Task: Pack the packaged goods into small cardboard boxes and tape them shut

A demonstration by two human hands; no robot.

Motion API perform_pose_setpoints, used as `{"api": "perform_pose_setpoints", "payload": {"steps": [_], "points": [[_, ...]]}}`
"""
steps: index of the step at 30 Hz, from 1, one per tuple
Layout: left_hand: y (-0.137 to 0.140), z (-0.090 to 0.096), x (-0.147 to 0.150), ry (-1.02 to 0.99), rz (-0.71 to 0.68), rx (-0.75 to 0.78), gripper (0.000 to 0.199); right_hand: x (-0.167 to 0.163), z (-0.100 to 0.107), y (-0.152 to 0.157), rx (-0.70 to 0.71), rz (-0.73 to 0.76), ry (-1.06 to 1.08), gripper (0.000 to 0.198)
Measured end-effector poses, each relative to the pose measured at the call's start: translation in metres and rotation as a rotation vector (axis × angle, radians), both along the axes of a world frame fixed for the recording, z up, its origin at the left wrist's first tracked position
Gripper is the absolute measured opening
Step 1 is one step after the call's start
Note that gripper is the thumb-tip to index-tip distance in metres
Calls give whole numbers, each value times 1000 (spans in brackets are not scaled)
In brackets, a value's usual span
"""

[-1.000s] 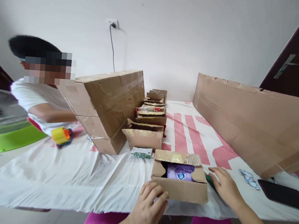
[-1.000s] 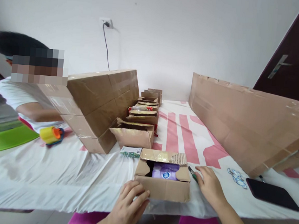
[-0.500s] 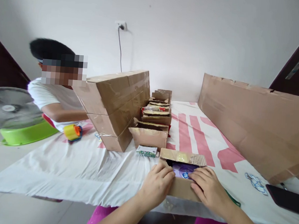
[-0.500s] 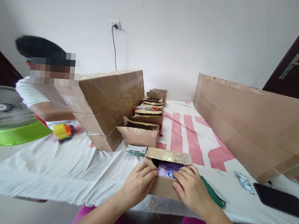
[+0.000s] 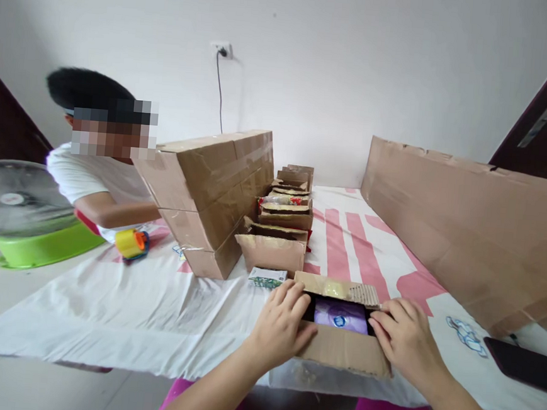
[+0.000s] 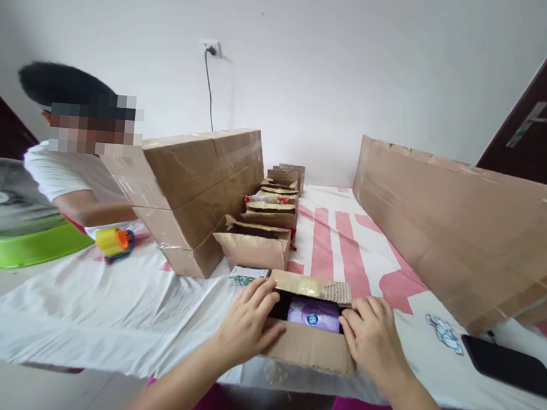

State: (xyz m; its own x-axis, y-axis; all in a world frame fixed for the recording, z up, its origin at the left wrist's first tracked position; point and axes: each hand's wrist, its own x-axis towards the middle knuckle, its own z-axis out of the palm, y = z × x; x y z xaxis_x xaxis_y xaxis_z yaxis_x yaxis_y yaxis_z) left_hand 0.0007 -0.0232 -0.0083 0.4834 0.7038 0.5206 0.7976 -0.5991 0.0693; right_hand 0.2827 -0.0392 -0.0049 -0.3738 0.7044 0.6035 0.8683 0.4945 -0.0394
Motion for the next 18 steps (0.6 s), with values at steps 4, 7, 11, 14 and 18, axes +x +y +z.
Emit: {"api": "perform_pose_setpoints", "payload": {"steps": [4,7,11,14,18], "points": [[-1,-6,-7,-70,188,25,59,6,-3,-2,-42,-90,-111,20],[-2,-12,-9,-16,326,53,70,4,-3,-3,-87,-121,-218,16],[-2,-21,-10,78,313,29,72,2,-4,1,-113,-145,-276,19],[-1,-22,-9,77,265,-94,65,3,-9,5,-137,-129,-244,27],[-2,-12,-6,44,190,-194,48,6,-13,9,-181,-185,-212,44]]}}
